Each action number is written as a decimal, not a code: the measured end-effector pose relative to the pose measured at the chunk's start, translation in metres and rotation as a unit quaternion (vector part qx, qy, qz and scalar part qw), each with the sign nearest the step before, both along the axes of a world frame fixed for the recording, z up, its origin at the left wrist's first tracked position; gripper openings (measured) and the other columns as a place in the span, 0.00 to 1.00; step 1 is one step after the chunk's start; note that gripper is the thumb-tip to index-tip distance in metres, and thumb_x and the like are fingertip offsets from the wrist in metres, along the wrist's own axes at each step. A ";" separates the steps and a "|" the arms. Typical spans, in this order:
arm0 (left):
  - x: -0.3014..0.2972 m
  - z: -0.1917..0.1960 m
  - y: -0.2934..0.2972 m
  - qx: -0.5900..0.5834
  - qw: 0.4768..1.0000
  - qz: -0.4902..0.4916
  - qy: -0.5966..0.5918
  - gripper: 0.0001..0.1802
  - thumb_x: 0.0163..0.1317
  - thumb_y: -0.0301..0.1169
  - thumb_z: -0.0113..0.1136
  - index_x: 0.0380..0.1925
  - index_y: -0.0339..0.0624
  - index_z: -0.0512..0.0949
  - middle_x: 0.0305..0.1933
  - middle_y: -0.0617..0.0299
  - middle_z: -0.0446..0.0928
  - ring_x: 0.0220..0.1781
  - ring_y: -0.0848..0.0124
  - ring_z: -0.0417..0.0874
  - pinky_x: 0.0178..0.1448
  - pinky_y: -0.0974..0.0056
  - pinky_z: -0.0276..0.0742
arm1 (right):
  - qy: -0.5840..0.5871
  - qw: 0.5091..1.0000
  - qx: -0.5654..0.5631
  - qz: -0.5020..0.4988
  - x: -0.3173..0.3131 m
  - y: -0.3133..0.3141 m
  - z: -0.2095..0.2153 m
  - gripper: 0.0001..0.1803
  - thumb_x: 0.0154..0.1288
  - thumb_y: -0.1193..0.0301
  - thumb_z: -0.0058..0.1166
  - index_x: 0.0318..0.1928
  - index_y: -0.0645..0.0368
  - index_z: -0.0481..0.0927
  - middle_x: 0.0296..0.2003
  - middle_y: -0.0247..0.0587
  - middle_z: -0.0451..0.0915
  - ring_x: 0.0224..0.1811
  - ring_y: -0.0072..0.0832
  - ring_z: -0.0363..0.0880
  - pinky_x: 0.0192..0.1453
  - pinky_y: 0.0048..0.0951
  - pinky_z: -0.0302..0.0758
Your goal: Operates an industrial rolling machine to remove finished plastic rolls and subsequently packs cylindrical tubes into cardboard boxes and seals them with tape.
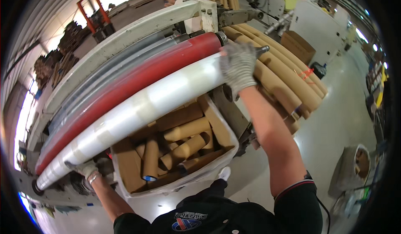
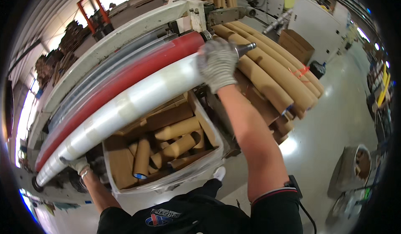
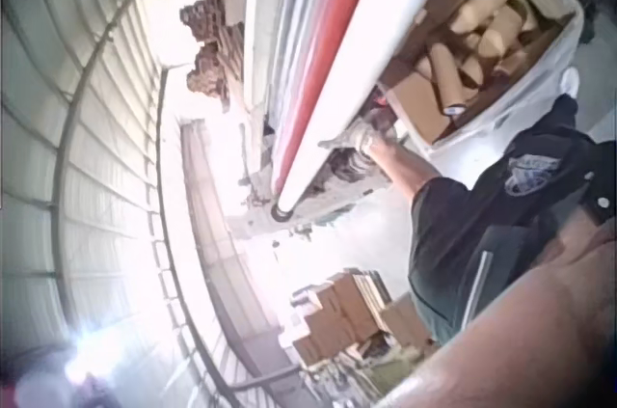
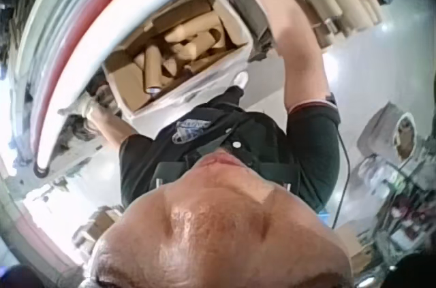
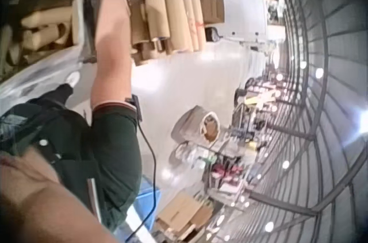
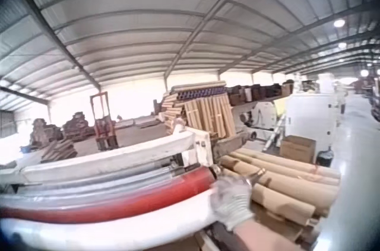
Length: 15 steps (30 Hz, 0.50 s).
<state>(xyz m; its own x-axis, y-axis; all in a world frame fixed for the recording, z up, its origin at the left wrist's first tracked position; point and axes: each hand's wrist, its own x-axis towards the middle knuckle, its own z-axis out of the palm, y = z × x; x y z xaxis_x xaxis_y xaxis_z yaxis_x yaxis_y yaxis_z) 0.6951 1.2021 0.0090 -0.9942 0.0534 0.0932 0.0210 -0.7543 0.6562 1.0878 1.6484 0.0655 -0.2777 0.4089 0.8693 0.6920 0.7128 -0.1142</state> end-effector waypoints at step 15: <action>0.406 -0.017 0.436 -0.495 0.763 -0.214 0.357 0.33 0.67 0.51 0.41 0.64 0.41 0.57 0.62 0.52 0.66 0.59 0.54 0.69 0.63 0.53 0.66 | 0.531 0.491 -0.539 0.432 0.326 0.367 -0.073 0.48 0.52 0.33 0.47 0.65 0.52 0.58 0.63 0.44 0.61 0.64 0.46 0.58 0.70 0.50 0.53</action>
